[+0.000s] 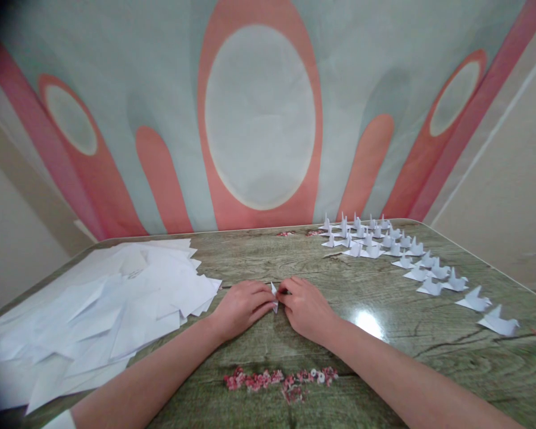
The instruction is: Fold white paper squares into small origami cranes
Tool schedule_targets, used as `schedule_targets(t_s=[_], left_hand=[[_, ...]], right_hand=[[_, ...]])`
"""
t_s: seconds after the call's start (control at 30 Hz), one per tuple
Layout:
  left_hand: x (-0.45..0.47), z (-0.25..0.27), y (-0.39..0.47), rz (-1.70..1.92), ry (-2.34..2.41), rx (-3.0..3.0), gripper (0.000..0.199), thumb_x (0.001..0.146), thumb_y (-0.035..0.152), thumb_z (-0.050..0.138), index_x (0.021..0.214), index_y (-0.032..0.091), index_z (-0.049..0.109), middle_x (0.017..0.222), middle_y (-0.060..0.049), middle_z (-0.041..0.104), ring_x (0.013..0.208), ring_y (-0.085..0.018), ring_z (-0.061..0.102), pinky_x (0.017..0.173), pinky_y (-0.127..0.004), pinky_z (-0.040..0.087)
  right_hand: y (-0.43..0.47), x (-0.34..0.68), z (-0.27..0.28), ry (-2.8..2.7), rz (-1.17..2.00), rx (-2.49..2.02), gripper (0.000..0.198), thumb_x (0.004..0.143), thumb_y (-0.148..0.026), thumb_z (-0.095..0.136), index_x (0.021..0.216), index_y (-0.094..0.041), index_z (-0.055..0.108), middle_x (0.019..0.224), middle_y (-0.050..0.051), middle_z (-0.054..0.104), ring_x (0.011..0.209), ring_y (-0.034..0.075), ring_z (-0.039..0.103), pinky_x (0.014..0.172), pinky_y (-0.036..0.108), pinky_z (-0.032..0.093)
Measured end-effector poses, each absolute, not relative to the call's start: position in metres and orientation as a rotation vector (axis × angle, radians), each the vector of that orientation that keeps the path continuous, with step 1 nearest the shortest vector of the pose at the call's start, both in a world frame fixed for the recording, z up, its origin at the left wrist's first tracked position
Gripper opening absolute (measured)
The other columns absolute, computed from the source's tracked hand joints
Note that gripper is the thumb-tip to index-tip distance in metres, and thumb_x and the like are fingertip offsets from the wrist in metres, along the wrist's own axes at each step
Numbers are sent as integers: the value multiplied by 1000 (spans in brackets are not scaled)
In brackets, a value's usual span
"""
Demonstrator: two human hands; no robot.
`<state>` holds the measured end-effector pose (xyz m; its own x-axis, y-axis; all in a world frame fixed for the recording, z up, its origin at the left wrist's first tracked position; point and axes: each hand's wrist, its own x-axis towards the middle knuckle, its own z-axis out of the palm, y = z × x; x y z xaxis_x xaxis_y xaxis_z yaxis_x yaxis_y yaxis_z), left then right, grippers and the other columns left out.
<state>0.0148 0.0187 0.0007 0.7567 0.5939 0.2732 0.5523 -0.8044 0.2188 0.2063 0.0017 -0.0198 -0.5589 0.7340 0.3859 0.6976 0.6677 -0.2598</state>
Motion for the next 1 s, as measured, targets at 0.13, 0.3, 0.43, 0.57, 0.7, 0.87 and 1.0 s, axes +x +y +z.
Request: schedule_targets(t_s=[0.13, 0.3, 0.43, 0.57, 0.7, 0.87, 1.0], left_hand=[[17, 0, 15, 508, 969, 2876, 21, 89, 25, 41, 97, 20, 60, 93, -4, 63, 88, -17, 57, 80, -29, 42], [16, -3, 18, 597, 1022, 2705, 18, 87, 22, 43, 91, 20, 61, 90, -3, 64, 86, -16, 57, 80, -26, 42], [16, -3, 21, 660, 1068, 2545, 18, 87, 22, 44, 87, 20, 62, 86, -2, 64, 82, -15, 58, 76, -24, 43], [17, -4, 23, 697, 1147, 2441, 16, 84, 22, 47, 85, 20, 62, 81, -1, 65, 76, -15, 59, 70, -23, 43], [18, -9, 25, 721, 1207, 2354, 13, 84, 24, 48, 88, 20, 59, 80, -1, 65, 74, -15, 60, 68, -24, 44], [18, -16, 26, 776, 1272, 2275, 19, 80, 26, 54, 97, 19, 51, 75, 1, 62, 66, -13, 58, 64, -24, 44], [19, -16, 26, 782, 1293, 2301, 14, 79, 28, 55, 89, 19, 50, 72, 2, 59, 64, -13, 55, 62, -23, 42]], right_hand=[[2, 207, -22, -2339, 164, -1106, 31, 70, -1, 49, 87, -18, 67, 89, 6, 61, 87, 20, 52, 80, 34, 43], [1, 206, -18, -2272, 261, -1123, 21, 74, -8, 52, 86, -18, 66, 88, 5, 61, 84, 18, 54, 79, 33, 43], [3, 205, -18, -2221, 317, -1134, 14, 80, -17, 52, 84, -19, 66, 85, 4, 60, 81, 17, 54, 77, 31, 42], [8, 203, -23, -2163, 370, -1148, 14, 82, -18, 51, 78, -18, 64, 81, 4, 59, 78, 16, 54, 74, 30, 43], [13, 201, -25, -2113, 408, -1191, 11, 81, -16, 53, 74, -18, 61, 77, 3, 58, 75, 16, 54, 71, 29, 43], [17, 199, -26, -2095, 406, -1220, 10, 80, -17, 54, 72, -17, 60, 75, 3, 56, 74, 16, 53, 69, 29, 43], [17, 198, -26, -2092, 400, -1239, 10, 80, -18, 54, 71, -17, 59, 75, 3, 56, 74, 17, 53, 69, 29, 43]])
